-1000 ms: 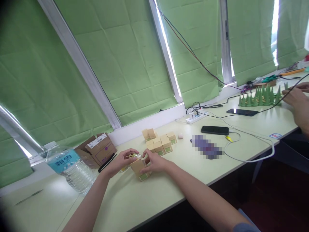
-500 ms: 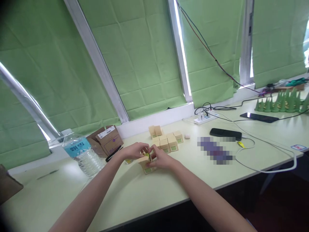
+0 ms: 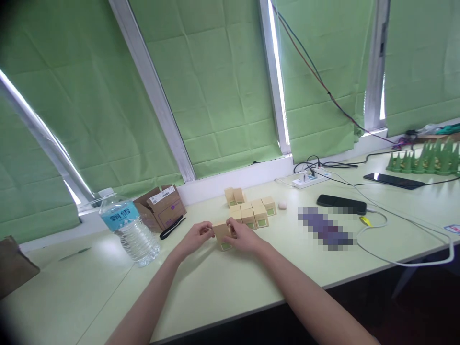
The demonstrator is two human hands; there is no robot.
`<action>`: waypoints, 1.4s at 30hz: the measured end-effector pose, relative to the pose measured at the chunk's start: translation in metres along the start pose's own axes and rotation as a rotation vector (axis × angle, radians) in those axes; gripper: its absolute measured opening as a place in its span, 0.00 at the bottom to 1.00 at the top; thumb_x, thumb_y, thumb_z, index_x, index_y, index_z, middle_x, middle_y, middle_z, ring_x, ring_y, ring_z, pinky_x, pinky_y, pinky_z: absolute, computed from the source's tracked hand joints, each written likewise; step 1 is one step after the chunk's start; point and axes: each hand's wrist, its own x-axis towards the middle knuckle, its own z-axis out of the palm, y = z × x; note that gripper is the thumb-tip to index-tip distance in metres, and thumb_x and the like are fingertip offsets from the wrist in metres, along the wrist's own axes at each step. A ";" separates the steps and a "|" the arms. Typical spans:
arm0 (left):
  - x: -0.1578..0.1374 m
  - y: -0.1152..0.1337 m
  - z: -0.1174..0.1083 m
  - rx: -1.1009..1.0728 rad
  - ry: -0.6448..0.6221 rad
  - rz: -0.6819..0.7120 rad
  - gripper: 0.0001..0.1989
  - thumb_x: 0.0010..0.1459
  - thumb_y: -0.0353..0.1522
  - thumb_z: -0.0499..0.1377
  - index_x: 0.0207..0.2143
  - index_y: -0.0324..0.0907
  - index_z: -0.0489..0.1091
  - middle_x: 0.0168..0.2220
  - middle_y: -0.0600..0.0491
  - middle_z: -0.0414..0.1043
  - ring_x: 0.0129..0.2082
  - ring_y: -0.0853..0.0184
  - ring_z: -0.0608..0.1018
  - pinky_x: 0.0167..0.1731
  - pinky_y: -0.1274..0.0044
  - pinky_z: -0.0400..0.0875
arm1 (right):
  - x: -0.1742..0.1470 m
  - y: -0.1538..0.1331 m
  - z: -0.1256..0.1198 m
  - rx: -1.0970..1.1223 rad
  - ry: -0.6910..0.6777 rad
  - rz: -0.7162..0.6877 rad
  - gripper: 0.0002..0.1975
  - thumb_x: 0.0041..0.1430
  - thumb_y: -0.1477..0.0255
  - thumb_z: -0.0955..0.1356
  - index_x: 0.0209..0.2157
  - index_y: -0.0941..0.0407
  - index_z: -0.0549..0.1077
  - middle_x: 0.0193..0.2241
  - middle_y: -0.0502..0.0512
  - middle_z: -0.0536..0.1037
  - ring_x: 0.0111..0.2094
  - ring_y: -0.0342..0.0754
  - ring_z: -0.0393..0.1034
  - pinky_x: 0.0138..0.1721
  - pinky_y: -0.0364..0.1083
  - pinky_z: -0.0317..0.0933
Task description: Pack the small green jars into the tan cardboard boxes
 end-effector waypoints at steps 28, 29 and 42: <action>0.002 -0.036 0.054 -0.324 0.390 0.002 0.20 0.56 0.50 0.56 0.32 0.42 0.68 0.32 0.52 0.70 0.34 0.64 0.71 0.36 0.73 0.66 | -0.001 -0.003 0.001 0.016 -0.005 -0.002 0.18 0.60 0.57 0.67 0.47 0.51 0.66 0.37 0.52 0.77 0.41 0.50 0.72 0.43 0.49 0.64; 0.003 -0.038 0.054 -0.353 0.375 -0.024 0.20 0.55 0.51 0.57 0.32 0.42 0.68 0.31 0.53 0.69 0.33 0.65 0.71 0.35 0.74 0.66 | -0.001 -0.003 0.001 0.024 -0.007 0.000 0.18 0.60 0.57 0.67 0.47 0.51 0.66 0.37 0.52 0.77 0.41 0.50 0.72 0.42 0.49 0.64; 0.001 -0.037 0.054 -0.445 0.368 -0.091 0.18 0.51 0.48 0.58 0.32 0.42 0.67 0.31 0.54 0.67 0.31 0.67 0.70 0.30 0.77 0.64 | -0.003 -0.007 0.001 -0.013 0.030 -0.031 0.17 0.60 0.60 0.68 0.48 0.51 0.68 0.38 0.52 0.76 0.42 0.50 0.72 0.44 0.49 0.64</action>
